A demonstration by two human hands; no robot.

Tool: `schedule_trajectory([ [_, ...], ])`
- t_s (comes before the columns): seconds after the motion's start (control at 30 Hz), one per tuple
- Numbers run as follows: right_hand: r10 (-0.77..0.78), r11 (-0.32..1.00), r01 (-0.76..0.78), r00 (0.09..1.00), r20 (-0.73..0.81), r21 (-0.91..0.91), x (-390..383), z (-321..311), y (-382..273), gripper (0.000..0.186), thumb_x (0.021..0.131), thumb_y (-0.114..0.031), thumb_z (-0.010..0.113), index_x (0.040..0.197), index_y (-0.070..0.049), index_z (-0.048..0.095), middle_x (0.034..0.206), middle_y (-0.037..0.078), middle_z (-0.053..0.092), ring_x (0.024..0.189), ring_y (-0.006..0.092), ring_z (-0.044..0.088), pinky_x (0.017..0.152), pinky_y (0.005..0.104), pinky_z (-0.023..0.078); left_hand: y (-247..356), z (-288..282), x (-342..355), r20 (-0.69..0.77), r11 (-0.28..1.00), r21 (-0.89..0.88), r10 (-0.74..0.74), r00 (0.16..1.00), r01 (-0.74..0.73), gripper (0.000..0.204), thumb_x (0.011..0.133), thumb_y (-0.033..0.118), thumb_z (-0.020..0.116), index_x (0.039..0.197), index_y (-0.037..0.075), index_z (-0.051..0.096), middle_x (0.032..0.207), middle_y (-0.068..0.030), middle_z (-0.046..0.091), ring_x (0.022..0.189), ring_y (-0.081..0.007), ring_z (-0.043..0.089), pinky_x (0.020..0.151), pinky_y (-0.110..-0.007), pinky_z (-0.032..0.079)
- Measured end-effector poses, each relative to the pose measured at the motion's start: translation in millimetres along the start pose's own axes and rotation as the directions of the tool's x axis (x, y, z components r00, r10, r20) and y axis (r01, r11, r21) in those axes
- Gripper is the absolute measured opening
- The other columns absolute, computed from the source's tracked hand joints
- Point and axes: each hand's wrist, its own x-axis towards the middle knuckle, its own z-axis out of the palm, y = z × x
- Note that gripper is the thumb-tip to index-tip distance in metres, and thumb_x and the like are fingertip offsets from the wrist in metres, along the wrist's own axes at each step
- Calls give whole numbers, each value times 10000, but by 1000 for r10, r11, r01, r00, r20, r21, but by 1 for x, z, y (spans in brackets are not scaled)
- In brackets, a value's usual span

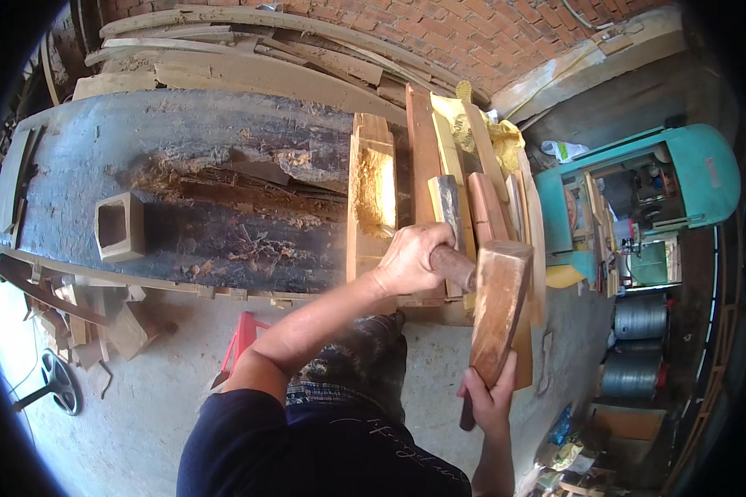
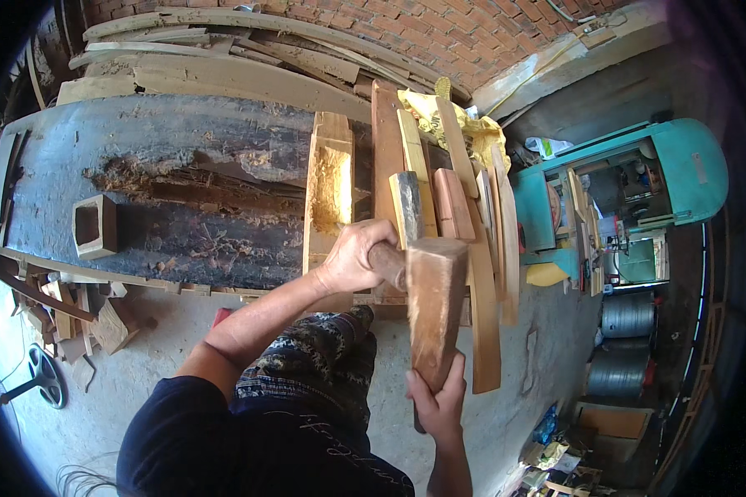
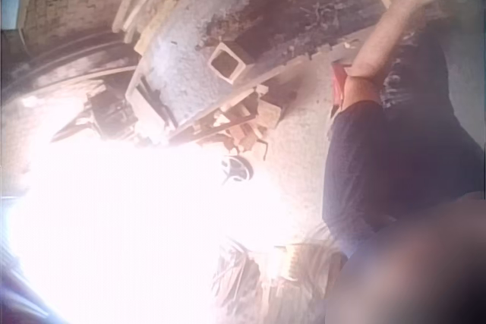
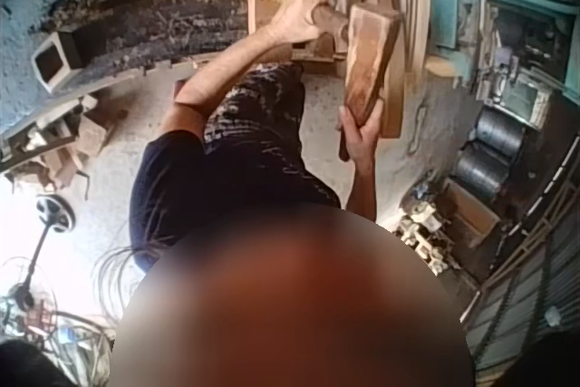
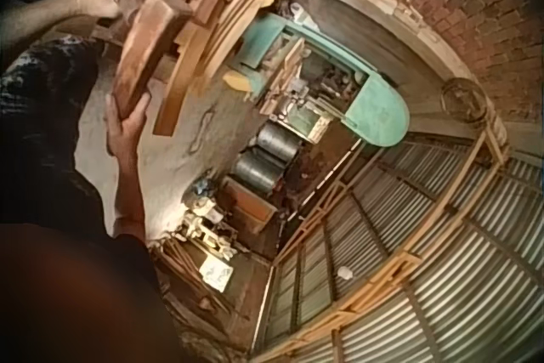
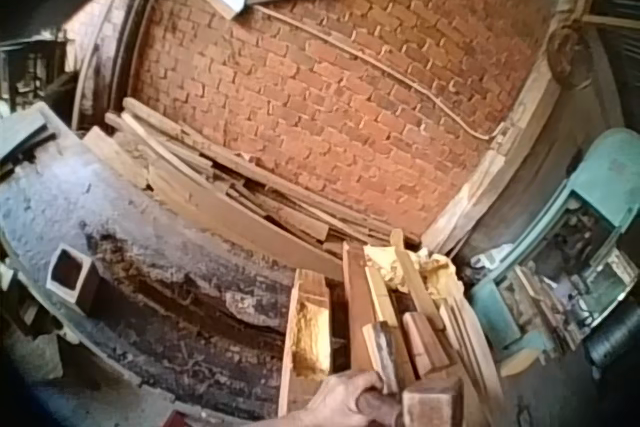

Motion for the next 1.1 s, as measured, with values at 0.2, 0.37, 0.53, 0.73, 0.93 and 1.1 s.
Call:
schedule_trajectory([
  [0.2, -559, 829, 533, 799, -223, -168, -7, -15, -25, 122, 845, -81, 523, 931, 3, 507, 690, 84, 553, 560, 171, 538, 547, 292, 472, -1, 0, -13, 88, 995, 92, 38, 995, -46, 281, 579, 95, 713, 809, 75, 552, 764, -142, 620, 780, -378, 618, 677, -452, 492],
  [0.37, -131, 990, 140, 969, -210, 27, -6, 30, 46, 327, 914, -100, 518, 1186, 14, 378, 652, 73, 529, 540, 163, 538, 534, 274, 458, 0, 2, -11, 87, 994, 57, 90, 992, -95, 285, 584, 114, 728, 809, 82, 556, 775, -124, 622, 772, -362, 618, 674, -448, 492],
  [0.53, -52, 979, 96, 971, -235, 180, -22, 23, 40, 426, 890, -39, 575, 1199, -10, 282, 783, 97, 530, 603, 154, 567, 571, 281, 495, -10, 2, -18, 113, 907, 167, 372, 921, -387, 282, 581, 166, 746, 790, 107, 567, 739, -87, 545, 734, -315, 587, 639, -427, 477],
  [0.73, -246, 935, 312, 913, -326, 170, -32, 6, 24, 547, 877, -50, 571, 1294, -36, 218, 768, 123, 579, 622, 174, 571, 609, 274, 486, -3, 14, -20, 59, 899, 153, 407, 912, -411, 303, 712, 222, 796, 742, 87, 526, 686, -68, 495, 629, -291, 551, 569, -395, 425],
  [0.93, -598, 753, 652, 733, -323, 86, -25, -20, -30, 559, 933, -379, 604, 1237, 20, 357, 769, 97, 568, 552, 167, 563, 502, 287, 504, -4, 2, -7, 48, 957, 45, 284, 958, -286, 320, 704, 220, 801, 782, 81, 524, 675, -88, 555, 624, -287, 591, 564, -400, 455],
  [1.1, -2, 1000, 2, 1000, 1, 20, 1, 12, 9, 440, 901, -102, 568, 1261, -4, 335, 776, 81, 555, 599, 147, 555, 583, 265, 474, -15, 0, -10, 42, 974, 37, 223, 974, -224, 332, 705, 243, 807, 791, 83, 529, 690, -99, 578, 635, -292, 610, 567, -403, 471],
])
